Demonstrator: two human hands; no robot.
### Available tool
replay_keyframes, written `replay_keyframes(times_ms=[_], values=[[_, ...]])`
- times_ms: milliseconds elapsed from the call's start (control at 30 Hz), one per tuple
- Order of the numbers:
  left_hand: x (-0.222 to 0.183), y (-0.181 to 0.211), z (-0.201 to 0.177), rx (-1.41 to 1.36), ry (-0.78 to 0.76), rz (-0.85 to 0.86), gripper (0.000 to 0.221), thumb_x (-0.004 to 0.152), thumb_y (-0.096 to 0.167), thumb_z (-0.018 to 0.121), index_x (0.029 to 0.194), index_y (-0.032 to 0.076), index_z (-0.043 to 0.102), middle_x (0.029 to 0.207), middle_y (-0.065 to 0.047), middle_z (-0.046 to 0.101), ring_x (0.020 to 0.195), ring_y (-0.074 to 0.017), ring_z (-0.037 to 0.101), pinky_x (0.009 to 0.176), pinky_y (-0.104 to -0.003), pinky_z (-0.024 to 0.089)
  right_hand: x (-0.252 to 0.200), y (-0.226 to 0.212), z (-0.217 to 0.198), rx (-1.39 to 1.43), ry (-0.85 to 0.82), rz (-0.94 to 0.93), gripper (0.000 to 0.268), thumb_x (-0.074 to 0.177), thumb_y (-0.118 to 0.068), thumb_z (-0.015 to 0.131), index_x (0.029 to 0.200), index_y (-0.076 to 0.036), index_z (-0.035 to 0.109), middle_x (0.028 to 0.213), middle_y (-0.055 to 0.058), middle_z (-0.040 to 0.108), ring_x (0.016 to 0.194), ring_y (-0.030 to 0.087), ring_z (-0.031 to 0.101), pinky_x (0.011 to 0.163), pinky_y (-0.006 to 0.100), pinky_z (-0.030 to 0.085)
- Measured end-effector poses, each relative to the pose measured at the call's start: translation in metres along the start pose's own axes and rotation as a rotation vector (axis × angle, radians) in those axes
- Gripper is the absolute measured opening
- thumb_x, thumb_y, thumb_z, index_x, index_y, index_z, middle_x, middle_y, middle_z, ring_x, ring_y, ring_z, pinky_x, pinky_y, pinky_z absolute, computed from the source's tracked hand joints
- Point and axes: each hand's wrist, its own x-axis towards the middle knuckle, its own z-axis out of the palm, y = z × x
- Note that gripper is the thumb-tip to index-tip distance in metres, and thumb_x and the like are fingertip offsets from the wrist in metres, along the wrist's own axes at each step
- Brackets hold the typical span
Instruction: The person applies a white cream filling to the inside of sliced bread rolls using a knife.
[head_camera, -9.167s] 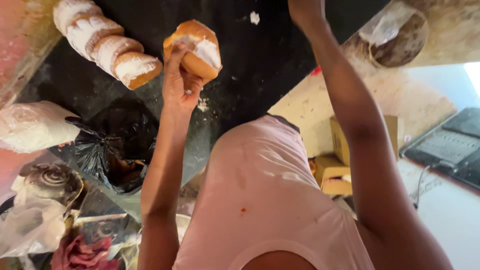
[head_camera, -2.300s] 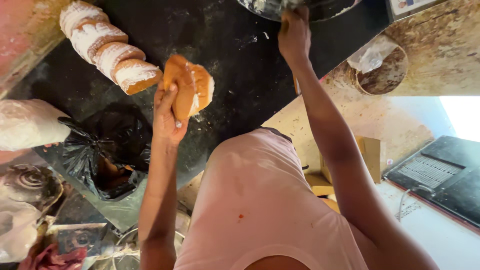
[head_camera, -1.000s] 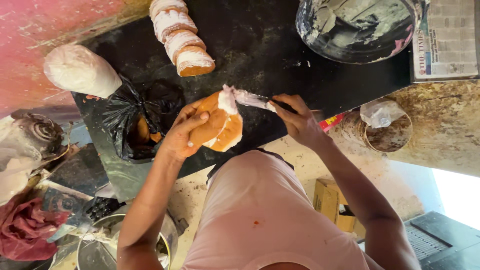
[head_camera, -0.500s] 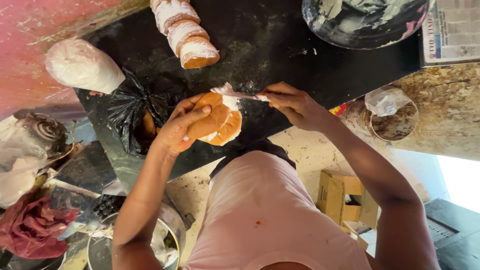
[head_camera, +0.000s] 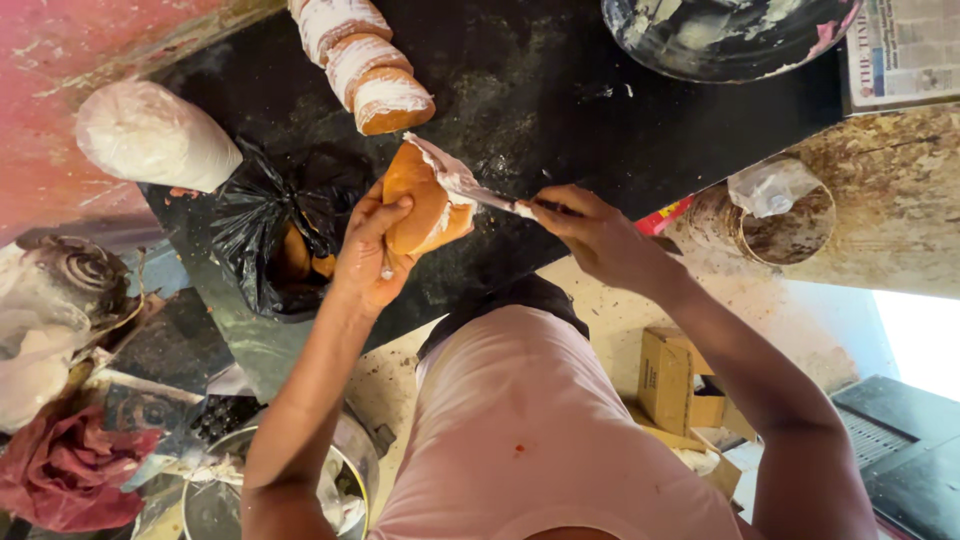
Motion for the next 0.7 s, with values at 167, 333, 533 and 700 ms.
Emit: replay_keyframes(times_ms=[167, 333, 533, 700], values=[[0.017, -0.027, -0.016, -0.11, 0.024, 0.113, 0.041, 0.098, 0.005, 0.064, 0.136, -0.001, 0.052, 0.127, -0.013, 0.065, 0.118, -0.026, 0.068, 0.104, -0.045, 0.058, -0.015, -0.024, 0.003, -0.33, 0.08, -0.031, 0.05, 0.089, 0.007, 0.061, 0.136, -0.009, 0.066, 0.128, 0.012, 0.062, 0.109, 0.031, 0.06, 0.096, 0.044, 0.052], [0.041, -0.034, -0.02, -0.188, 0.03, 0.163, 0.042, 0.099, 0.01, 0.065, 0.139, 0.002, 0.054, 0.129, -0.012, 0.067, 0.12, -0.0267, 0.066, 0.101, -0.043, 0.054, -0.033, -0.012, 0.014, -0.376, 0.194, -0.032, 0.057, 0.08, 0.008, 0.058, 0.135, -0.006, 0.065, 0.13, 0.015, 0.061, 0.112, 0.035, 0.06, 0.099, 0.045, 0.051], [0.061, -0.04, -0.008, -0.196, -0.001, 0.13, 0.049, 0.097, 0.014, 0.065, 0.144, 0.011, 0.049, 0.138, -0.005, 0.062, 0.131, -0.0227, 0.06, 0.116, -0.045, 0.048, -0.048, 0.118, 0.012, -0.178, 0.612, 0.208, 0.024, 0.089, 0.015, 0.052, 0.106, -0.001, 0.059, 0.124, 0.02, 0.057, 0.113, 0.039, 0.059, 0.097, 0.044, 0.05], [0.075, -0.051, -0.001, -0.078, -0.007, 0.121, 0.05, 0.1, 0.011, 0.067, 0.148, 0.009, 0.049, 0.14, -0.004, 0.06, 0.132, -0.0187, 0.058, 0.116, -0.038, 0.047, -0.018, 0.285, -0.01, -0.334, 0.71, 0.481, 0.02, 0.092, 0.011, 0.053, 0.108, 0.002, 0.061, 0.115, 0.023, 0.055, 0.104, 0.044, 0.062, 0.084, 0.052, 0.049]])
